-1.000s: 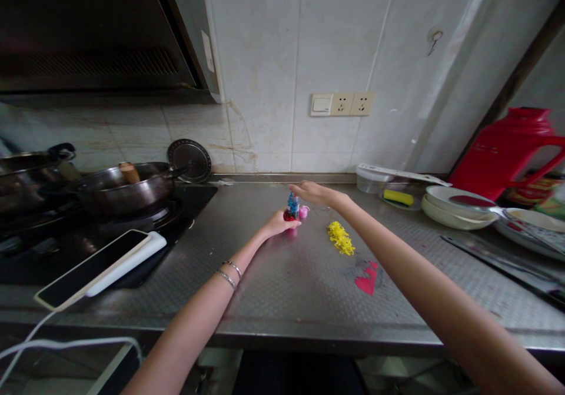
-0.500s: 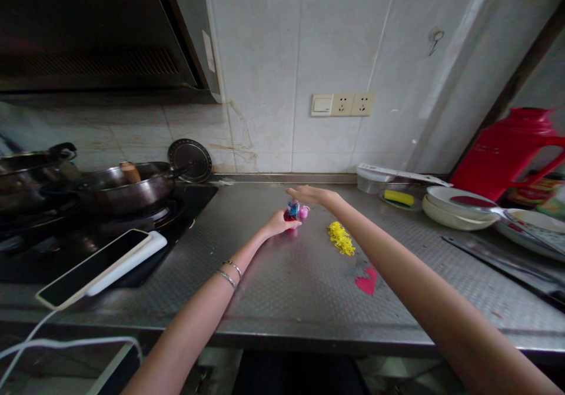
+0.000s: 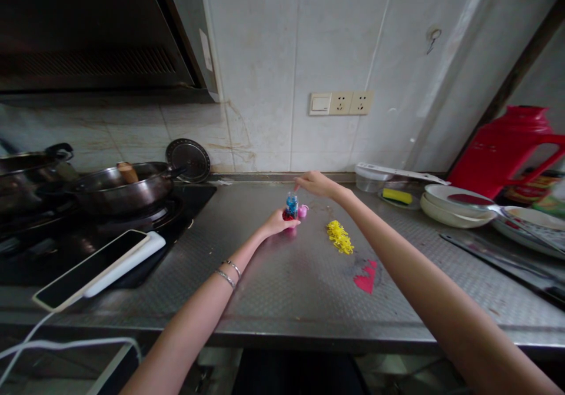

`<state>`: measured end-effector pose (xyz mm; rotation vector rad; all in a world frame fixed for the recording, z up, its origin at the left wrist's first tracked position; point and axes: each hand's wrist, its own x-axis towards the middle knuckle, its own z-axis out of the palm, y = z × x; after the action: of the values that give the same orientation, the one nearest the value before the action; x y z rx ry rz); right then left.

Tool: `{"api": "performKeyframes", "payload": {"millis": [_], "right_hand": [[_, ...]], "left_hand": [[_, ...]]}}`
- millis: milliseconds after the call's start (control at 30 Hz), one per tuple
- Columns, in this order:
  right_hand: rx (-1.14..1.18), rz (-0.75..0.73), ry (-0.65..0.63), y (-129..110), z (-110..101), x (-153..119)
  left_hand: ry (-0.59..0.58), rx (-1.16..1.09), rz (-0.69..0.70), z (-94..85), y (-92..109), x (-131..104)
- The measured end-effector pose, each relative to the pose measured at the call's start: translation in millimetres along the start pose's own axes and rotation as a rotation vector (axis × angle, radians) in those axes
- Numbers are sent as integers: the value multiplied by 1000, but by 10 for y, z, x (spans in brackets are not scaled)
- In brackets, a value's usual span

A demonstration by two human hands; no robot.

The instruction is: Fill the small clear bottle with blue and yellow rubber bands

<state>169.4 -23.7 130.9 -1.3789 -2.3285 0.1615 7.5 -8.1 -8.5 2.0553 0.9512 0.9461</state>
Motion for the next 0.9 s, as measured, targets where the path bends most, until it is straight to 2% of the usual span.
{"api": "performKeyframes", "payload": {"millis": [100, 167, 367, 467, 700, 900], "right_hand": [[31, 3, 106, 134, 41, -153], [59, 31, 144, 305, 107, -309], [41, 245, 67, 999, 352, -845], [80, 299, 1, 1202, 425, -1028], [163, 213, -75, 1230, 549, -1165], [142, 178, -83, 1266, 597, -1185]], "left_hand": [[-8, -26, -11, 0, 19, 1], [-12, -47, -15, 5, 20, 8], [-29, -75, -38, 37, -31, 42], [-35, -84, -49, 47, -31, 52], [16, -51, -49, 82, 55, 59], [21, -111, 6, 214, 159, 88]]}}
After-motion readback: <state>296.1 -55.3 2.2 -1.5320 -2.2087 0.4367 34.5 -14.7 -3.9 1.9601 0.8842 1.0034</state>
